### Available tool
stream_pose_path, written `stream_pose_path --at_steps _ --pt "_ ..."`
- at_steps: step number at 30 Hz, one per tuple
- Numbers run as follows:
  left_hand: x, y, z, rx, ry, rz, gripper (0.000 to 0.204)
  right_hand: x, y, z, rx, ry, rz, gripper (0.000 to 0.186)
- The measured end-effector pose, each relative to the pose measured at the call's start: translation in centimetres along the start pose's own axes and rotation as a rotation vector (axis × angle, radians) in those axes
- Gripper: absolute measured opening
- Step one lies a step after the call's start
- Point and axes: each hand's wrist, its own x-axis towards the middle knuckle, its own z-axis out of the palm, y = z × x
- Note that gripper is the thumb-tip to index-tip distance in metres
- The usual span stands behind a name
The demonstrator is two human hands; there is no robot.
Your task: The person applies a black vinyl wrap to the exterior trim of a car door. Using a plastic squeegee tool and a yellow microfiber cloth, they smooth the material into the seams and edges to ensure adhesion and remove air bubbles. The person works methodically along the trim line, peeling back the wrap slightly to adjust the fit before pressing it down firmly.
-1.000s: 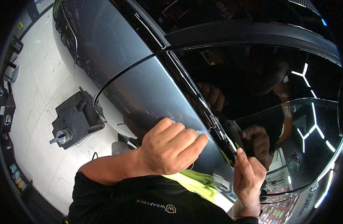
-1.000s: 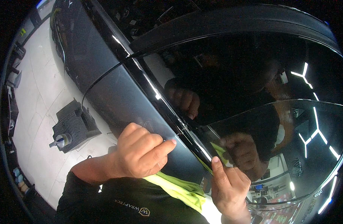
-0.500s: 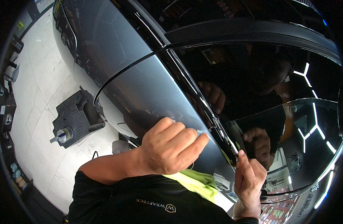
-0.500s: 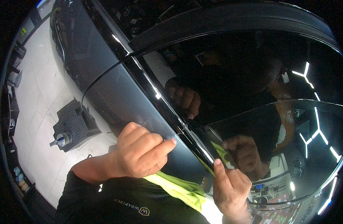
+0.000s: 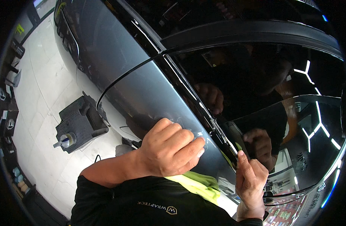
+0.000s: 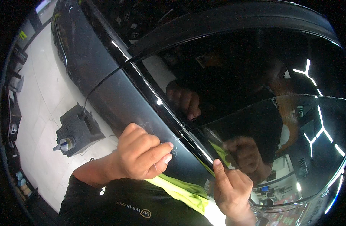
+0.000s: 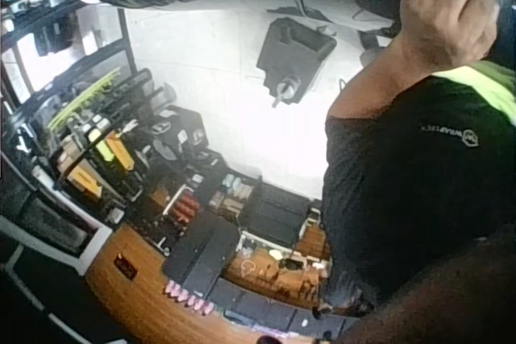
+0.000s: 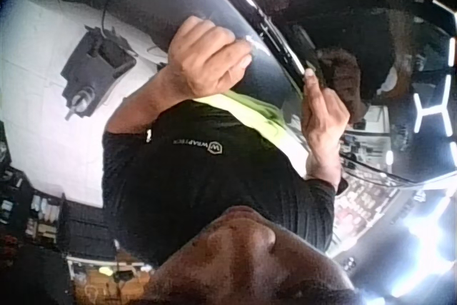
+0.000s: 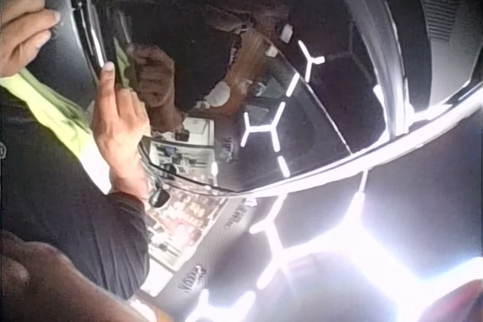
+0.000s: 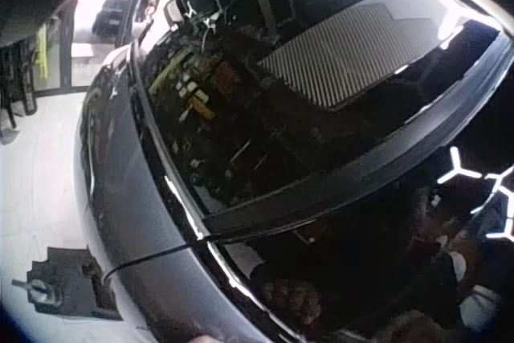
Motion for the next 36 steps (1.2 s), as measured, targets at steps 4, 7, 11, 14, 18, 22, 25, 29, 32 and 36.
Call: stream_pose_path --at_steps 4,7,11,14,18,22,25,29,32,36 --pt "0.5 -0.1 -0.4 -0.067 -0.027 -0.006 0.019 0.0 0.0 0.1 0.086 0.038 0.034 0.055" --pt "1.1 0.3 -1.1 -0.115 -0.068 -0.045 0.015 0.2 0.3 -0.4 0.078 0.012 0.003 0.059" --pt "2.5 1.1 -3.0 -0.327 -0.236 -0.173 0.005 -0.2 0.8 -0.6 0.063 -0.031 0.005 0.068" --pt "3.5 1.4 -5.1 -0.653 -0.367 -0.360 0.012 -0.1 0.8 -0.9 0.048 0.002 -0.002 0.068" --pt "5.3 1.4 -7.5 -0.962 -0.403 -0.557 0.020 -0.4 0.8 -1.3 0.037 -0.025 0.003 0.068" --pt "5.9 1.1 -8.2 -1.114 -0.290 -0.638 0.023 -0.1 0.2 -1.9 0.025 -0.065 0.022 0.067" --pt "7.5 1.3 -8.7 -1.102 -0.312 -0.669 0.024 0.1 -0.1 -2.4 0.008 -0.088 0.009 0.068" --pt "8.7 1.5 -8.4 -1.168 -0.297 -0.687 0.026 0.3 -0.4 -2.9 -0.038 -0.119 0.005 0.070" --pt "9.3 1.5 -8.1 -1.200 -0.251 -0.689 0.026 0.2 -0.2 -2.8 -0.013 -0.097 -0.016 0.069" --pt "9.5 1.3 -7.7 -1.195 -0.264 -0.669 0.025 0.1 0.0 -2.4 0.011 -0.075 -0.012 0.066"
